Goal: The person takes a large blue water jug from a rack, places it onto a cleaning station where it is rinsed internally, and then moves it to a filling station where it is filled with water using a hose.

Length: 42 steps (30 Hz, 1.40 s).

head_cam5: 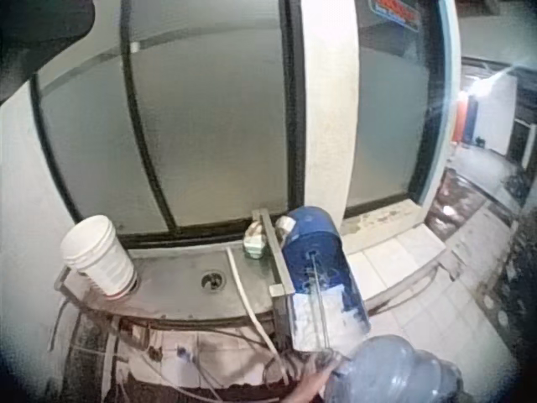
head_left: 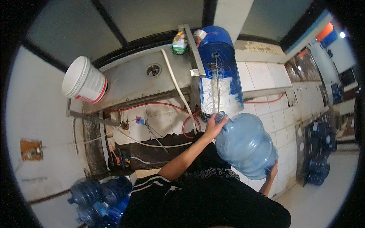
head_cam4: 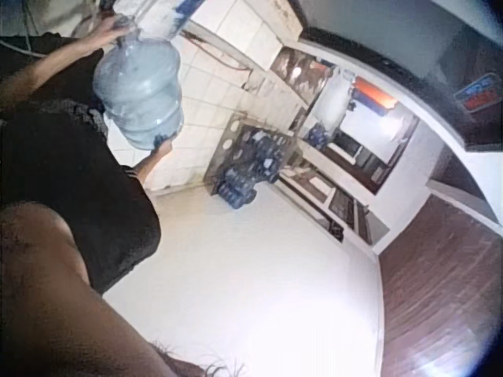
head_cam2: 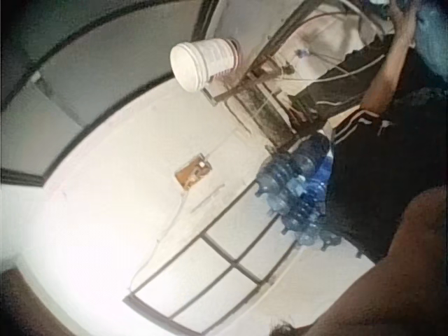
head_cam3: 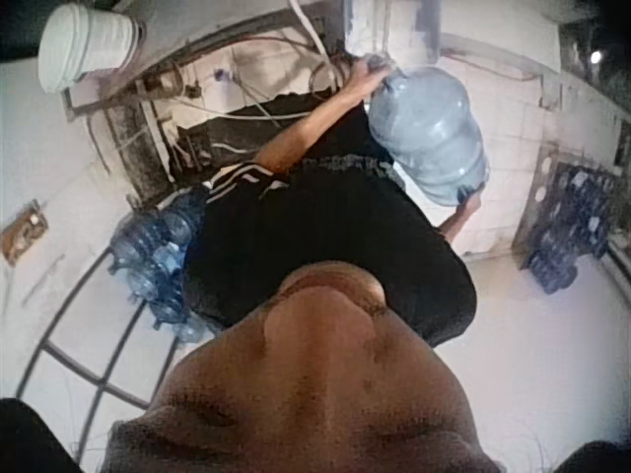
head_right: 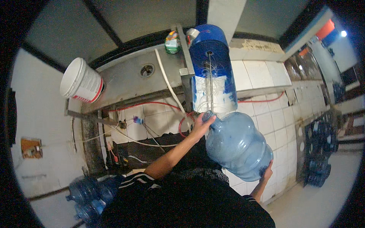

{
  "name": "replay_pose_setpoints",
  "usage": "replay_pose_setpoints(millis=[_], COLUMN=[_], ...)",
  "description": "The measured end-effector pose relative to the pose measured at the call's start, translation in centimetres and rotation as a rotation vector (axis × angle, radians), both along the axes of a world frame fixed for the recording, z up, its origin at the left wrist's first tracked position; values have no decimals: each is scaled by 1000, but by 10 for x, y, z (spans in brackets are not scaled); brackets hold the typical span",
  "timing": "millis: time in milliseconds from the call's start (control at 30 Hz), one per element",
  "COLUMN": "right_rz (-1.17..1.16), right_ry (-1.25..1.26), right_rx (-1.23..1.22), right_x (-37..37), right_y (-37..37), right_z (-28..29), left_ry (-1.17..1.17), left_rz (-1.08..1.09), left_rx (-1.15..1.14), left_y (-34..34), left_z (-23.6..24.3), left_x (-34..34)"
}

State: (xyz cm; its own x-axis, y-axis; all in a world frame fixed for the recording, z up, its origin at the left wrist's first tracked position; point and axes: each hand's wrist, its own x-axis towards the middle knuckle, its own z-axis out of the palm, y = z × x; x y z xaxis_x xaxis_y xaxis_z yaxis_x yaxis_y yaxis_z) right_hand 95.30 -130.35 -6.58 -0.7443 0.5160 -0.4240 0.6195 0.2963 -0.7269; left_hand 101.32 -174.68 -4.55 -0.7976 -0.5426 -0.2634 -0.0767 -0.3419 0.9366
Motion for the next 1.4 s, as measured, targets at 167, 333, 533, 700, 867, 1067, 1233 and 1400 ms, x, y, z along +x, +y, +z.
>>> replay_pose_setpoints(millis=[167, 333, 533, 700, 867, 1067, 1233, 1400], right_rz=[-189, -240, -345, -419, -356, -267, -119, -89], right_ry=[-155, -274, -544, -593, -536, -287, -263, -101], right_rx=[211, 367, 560, 620, 422, 280, 239, 152], right_x=[71, 118, 165, 186, 151, 81, 42, 10], right_y=[-5, -16, -45, -70, -142, -242, -286, -352], right_z=[-10, -17, -30, -58, -64, -24, -30, -19], left_ry=[-309, -426, -584, -722, -630, -467, -596, -11], left_rz=[-312, -492, -667, -594, -463, -324, -369, -288], left_rx=[138, 275, 429, 453, 502, 282, -344, -653], left_y=[-25, -24, -16, -10, -60, -132, -183, -156], left_z=[-36, -107, -192, -223, -252, -195, -206, -5], left_x=[-19, -46, -77, -91, -122, -220, -287, -278])
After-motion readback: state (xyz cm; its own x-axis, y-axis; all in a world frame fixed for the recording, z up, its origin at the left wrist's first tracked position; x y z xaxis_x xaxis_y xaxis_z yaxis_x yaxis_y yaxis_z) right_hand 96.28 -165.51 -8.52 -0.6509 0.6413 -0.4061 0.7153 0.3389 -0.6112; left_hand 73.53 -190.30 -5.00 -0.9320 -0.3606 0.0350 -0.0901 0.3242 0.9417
